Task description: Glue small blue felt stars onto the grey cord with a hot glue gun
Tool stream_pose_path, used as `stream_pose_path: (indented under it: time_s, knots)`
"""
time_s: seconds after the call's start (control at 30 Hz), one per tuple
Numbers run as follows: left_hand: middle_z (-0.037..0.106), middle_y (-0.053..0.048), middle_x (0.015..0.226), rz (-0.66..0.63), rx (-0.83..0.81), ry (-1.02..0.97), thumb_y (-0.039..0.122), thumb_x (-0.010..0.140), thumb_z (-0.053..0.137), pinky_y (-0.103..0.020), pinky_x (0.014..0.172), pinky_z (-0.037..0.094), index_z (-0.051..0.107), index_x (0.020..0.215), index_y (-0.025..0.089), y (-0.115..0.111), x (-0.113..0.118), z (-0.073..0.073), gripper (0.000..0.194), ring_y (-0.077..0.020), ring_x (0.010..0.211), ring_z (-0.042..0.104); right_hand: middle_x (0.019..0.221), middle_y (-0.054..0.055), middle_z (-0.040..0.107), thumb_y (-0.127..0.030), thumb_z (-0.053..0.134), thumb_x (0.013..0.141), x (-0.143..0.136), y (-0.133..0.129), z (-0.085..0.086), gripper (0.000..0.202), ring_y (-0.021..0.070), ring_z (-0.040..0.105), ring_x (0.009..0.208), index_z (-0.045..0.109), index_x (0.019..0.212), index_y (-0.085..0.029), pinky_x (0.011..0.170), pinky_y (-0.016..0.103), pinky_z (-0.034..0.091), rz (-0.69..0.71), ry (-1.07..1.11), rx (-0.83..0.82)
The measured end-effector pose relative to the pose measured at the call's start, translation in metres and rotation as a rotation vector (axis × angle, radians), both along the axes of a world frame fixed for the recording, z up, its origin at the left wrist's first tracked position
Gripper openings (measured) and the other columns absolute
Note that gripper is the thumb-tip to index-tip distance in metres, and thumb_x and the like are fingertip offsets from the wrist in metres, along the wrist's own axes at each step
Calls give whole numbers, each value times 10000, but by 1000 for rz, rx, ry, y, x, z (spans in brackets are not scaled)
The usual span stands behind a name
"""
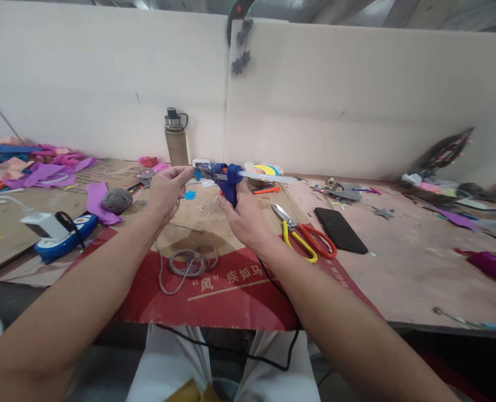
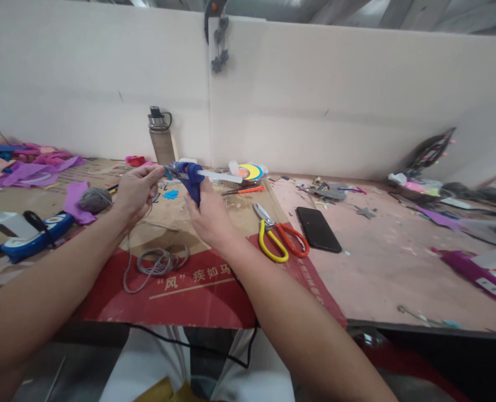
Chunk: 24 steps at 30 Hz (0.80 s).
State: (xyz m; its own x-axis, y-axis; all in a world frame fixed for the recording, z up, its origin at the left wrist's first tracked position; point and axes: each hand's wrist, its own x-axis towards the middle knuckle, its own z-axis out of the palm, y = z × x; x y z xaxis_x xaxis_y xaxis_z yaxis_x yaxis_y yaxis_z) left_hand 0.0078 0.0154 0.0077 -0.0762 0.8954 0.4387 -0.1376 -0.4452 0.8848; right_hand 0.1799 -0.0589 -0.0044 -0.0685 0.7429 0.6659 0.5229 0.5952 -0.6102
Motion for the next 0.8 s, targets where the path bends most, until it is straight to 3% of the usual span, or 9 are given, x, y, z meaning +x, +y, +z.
stream_pose_path:
  time_s: [0.8]
  knots:
    - [464, 55, 487, -22, -6, -20, 289, 699, 739, -191, 347, 166, 666, 721, 162, 0, -1, 1, 148, -28, 357, 307, 1040, 107, 620, -267, 468, 865, 0, 0, 0, 375, 253, 580, 919, 464, 1236, -208, 871, 452, 470, -2, 5, -5]
